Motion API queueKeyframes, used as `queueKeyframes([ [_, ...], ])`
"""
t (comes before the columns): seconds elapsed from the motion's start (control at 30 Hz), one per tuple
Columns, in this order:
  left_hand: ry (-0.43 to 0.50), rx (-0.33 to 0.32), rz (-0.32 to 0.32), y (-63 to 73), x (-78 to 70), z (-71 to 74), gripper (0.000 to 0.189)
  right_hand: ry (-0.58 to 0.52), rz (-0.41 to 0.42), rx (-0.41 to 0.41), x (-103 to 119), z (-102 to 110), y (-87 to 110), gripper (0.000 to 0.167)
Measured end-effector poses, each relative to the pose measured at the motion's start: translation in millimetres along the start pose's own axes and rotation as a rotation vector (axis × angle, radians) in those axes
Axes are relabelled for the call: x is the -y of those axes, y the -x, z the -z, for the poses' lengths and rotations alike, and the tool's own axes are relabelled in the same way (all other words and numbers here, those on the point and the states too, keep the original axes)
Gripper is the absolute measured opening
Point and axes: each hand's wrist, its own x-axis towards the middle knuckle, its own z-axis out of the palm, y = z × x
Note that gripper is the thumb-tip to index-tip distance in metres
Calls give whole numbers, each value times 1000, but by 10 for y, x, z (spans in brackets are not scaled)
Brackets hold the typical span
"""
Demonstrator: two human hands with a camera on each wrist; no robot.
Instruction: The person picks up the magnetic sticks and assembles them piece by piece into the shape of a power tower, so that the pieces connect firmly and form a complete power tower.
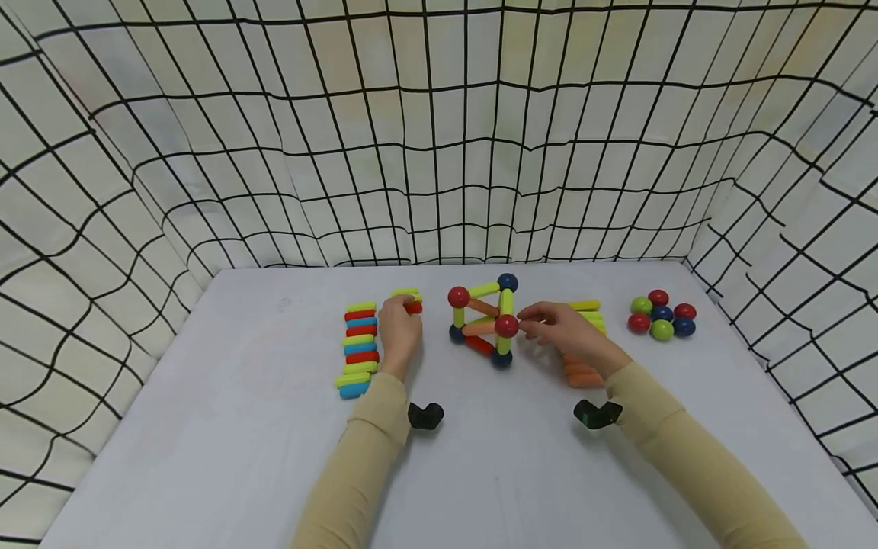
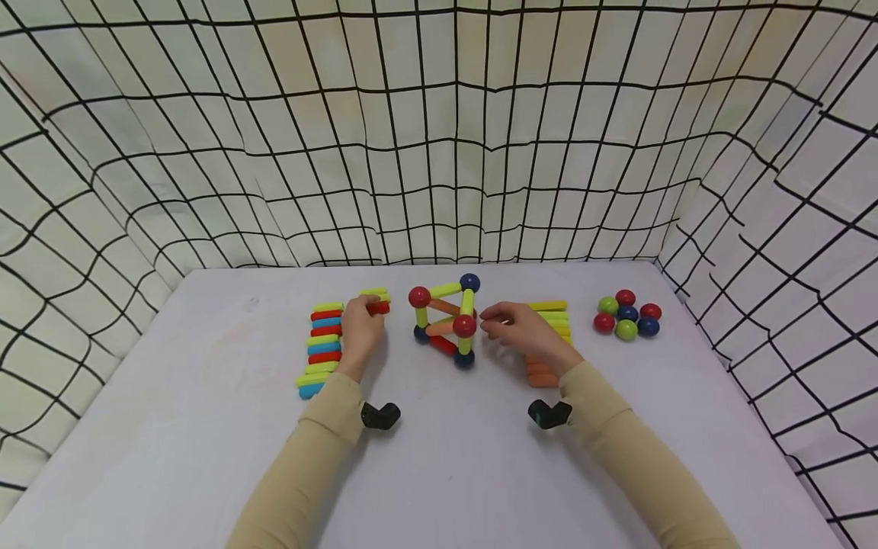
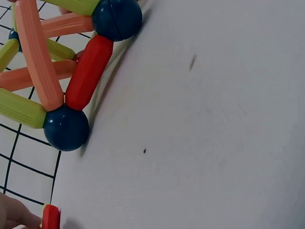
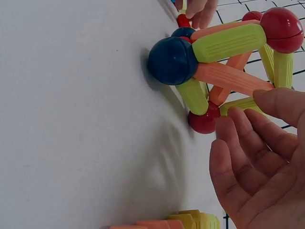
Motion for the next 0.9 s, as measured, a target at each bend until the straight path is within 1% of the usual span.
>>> queueKeyframes([
  [0.07,-85,4,-20,11,11,-2,30,-22,-7,-7,10,-6,-38,42],
  [0.17,-139,38,-28,43,7,4,29,-9,10,-15,18,-29,-100,46],
  [0.3,-115,92,-40,80,-13,11,26,17,69,-7,32,-89,-190,55],
  [0.37,-103,132,-44,103,-32,20,24,21,77,-4,40,-120,-222,57],
  [0.47,-79,215,-45,164,-90,72,22,34,89,-8,32,-144,-258,54],
  [0.6,-26,360,-25,298,-189,231,24,69,89,-23,20,-135,-275,46],
  [0.67,24,430,3,379,-229,337,25,85,82,-23,24,-128,-271,44],
  [0.73,120,497,33,450,-254,432,27,99,71,-21,31,-120,-259,43],
  [0.83,321,587,98,528,-282,518,31,93,61,-22,39,-117,-246,42],
  [0.9,471,633,147,555,-292,518,35,88,58,-26,41,-118,-243,43],
])
